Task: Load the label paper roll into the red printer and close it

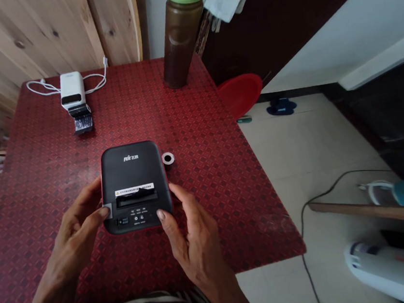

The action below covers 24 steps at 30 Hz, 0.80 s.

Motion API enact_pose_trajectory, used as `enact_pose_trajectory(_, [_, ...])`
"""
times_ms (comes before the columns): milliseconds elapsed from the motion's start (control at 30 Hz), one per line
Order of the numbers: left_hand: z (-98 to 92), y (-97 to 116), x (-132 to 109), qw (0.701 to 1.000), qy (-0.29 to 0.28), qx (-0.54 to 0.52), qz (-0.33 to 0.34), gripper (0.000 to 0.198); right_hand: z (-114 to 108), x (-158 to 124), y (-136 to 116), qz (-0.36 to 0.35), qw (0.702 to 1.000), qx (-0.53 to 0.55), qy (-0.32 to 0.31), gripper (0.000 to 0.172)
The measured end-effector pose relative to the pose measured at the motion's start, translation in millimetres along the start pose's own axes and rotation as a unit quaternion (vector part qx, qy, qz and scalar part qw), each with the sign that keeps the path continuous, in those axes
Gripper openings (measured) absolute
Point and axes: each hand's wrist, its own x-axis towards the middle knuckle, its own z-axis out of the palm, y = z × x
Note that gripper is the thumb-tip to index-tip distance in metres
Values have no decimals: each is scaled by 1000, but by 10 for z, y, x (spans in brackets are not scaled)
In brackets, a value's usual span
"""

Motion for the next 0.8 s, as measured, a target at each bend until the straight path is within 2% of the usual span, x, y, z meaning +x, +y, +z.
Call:
enact_pose_trajectory(133, [39, -11, -12, 999, 21, -27, -17, 53, 12, 9, -11, -7, 1000, -10, 4, 36])
enact_pose_trajectory(300, [89, 2, -17, 999, 19, -32, -16, 54, 17, 1, 1, -7, 1000, -4, 8, 35])
enact_pose_trajectory(567, [123, -30, -3, 998, 44, -46, -20, 56, 50, -35, 17, 35, 997, 62, 17, 48])
enact_pose_trajectory(800, [153, -99, -60, 996, 27, -88, -7, 55, -50, 51, 30, 27, 999, 45, 0, 43])
